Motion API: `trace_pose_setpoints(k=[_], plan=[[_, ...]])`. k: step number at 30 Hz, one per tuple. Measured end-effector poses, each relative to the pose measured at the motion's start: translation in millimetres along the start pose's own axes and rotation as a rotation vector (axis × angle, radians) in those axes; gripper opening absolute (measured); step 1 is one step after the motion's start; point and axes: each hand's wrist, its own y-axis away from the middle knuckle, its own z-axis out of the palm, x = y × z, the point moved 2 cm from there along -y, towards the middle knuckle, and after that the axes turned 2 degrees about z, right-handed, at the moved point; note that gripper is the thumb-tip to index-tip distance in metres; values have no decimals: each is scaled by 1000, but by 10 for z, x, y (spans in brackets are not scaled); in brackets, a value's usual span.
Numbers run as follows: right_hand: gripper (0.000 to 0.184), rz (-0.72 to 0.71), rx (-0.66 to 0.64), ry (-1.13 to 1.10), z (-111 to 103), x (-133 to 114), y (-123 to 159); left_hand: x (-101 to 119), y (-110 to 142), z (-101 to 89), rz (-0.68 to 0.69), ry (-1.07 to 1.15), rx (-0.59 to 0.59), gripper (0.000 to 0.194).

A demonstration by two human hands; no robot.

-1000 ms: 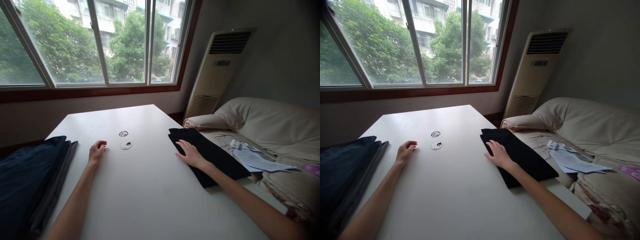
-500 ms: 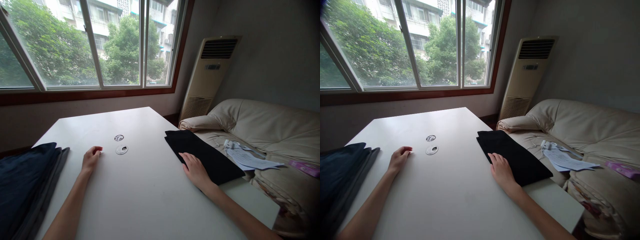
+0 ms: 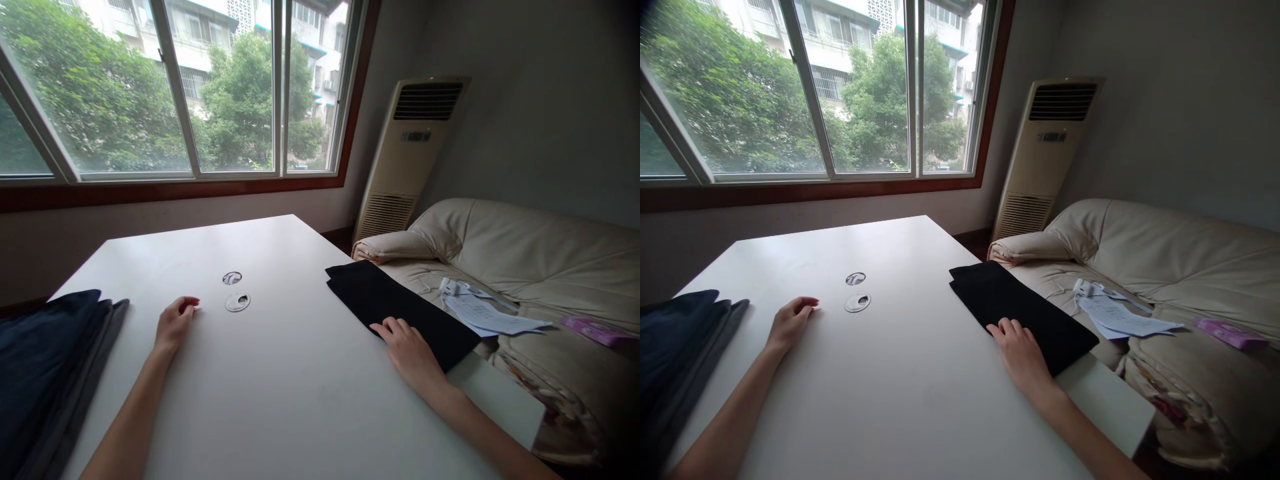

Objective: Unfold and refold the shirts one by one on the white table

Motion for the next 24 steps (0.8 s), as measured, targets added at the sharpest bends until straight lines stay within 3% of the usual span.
trace_pose_setpoints(k=[5,10,16,20,24], plan=[[47,3,-49,-186,-50,124,-53,-24,-2,11,2,-9,-4,21],[28,32,-34,-282,-199,2,-531,-68,-13,25,15,-35,-18,21],[33,123,-135,-101,102,-216,-1152,-111,-25,20,29,-14,-42,18],[37,135,-141,-54,268,-240,-1314,-143,-41,23,30,-12,-87,15],[39,167,-53,-188,215,-104,-1386,-164,-52,46,32,-105,-79,22]])
